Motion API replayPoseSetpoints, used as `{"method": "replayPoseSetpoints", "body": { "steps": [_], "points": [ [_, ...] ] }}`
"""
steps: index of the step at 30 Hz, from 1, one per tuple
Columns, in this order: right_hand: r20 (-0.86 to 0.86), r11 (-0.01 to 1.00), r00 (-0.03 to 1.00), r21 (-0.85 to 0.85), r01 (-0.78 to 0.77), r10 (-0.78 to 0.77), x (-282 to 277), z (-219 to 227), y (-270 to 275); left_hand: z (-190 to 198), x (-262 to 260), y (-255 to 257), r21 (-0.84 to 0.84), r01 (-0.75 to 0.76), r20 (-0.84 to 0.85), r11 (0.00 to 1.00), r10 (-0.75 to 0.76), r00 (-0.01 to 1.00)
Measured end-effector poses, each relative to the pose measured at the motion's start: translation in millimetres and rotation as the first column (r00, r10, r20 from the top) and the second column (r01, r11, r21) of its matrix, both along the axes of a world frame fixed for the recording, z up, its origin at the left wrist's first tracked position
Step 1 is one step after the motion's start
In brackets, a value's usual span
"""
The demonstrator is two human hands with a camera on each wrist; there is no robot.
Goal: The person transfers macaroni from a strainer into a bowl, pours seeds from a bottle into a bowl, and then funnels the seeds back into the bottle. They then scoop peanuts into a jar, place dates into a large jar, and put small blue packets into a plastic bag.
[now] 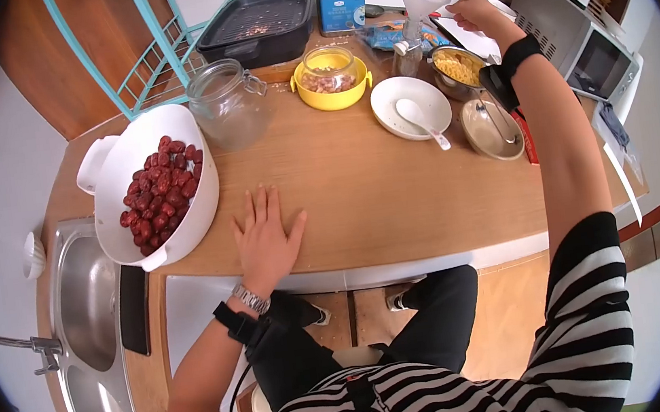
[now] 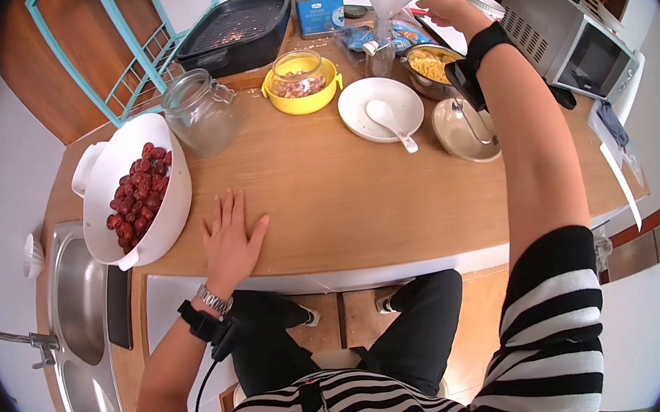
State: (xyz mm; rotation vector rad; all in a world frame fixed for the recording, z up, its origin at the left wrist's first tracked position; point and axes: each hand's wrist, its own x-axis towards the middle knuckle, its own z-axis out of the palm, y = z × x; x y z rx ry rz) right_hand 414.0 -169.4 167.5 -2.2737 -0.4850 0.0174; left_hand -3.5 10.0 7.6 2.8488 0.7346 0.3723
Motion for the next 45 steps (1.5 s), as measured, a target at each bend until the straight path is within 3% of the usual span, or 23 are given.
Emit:
{"method": "replayPoseSetpoints", "body": {
  "steps": [2, 3, 4, 6, 9, 10, 12, 26, 41, 43, 45],
  "points": [
    [-0.003, 0.995, 0.998, -0.074, 0.07, -0.07, 19.5, -7.0, 6.9, 3.1, 1.0, -1.6, -0.003, -0.008, -0.022, 1.0, 0.007, 1.0],
    [0.049, 0.974, 0.997, -0.217, 0.072, -0.063, 23.7, -10.5, 11.4, 4.7, 1.5, -2.6, -0.005, -0.012, -0.04, 1.0, 0.012, 0.999],
    [0.1, 0.932, 0.994, -0.355, 0.078, -0.045, 28.0, -12.8, 16.2, 6.1, 1.6, -3.7, -0.01, -0.018, -0.043, 1.0, 0.018, 0.999],
    [0.119, 0.925, 0.991, -0.379, -0.015, 0.065, 45.6, -22.5, 23.7, 9.2, 2.7, -4.0, -0.003, -0.016, -0.07, 1.0, 0.016, 0.997],
    [0.179, 0.719, 0.908, -0.674, -0.168, 0.38, 51.0, -32.8, 37.2, 11.6, 4.2, -5.1, -0.012, -0.029, -0.091, 0.999, 0.028, 0.995],
    [0.173, 0.714, 0.905, -0.677, -0.176, 0.387, 48.0, -33.9, 41.8, 12.5, 4.7, -5.2, -0.017, -0.036, -0.095, 0.999, 0.035, 0.995],
    [0.113, 0.57, 0.905, -0.806, -0.158, 0.41, 33.7, -32.9, 51.6, 14.0, 5.2, -5.3, -0.012, -0.031, -0.116, 0.999, 0.029, 0.993],
    [0.253, 0.606, 0.84, -0.788, -0.11, 0.481, 79.3, -86.9, 62.3, 18.8, 7.0, -5.0, -0.038, -0.046, -0.149, 0.998, 0.04, 0.988],
    [0.481, 0.712, 0.745, -0.702, 0.011, 0.462, 100.4, -89.9, 29.1, 18.1, 4.7, -2.8, -0.035, -0.031, -0.118, 0.999, 0.026, 0.993],
    [0.512, 0.733, 0.728, -0.68, 0.019, 0.457, 120.0, -77.8, 64.0, 17.5, 4.1, -2.4, -0.027, -0.029, -0.119, 0.999, 0.026, 0.993],
    [0.539, 0.75, 0.715, -0.661, 0.031, 0.445, 127.4, -76.9, 48.3, 17.4, 4.2, -2.9, -0.021, -0.03, -0.118, 0.999, 0.028, 0.993]
  ]
}}
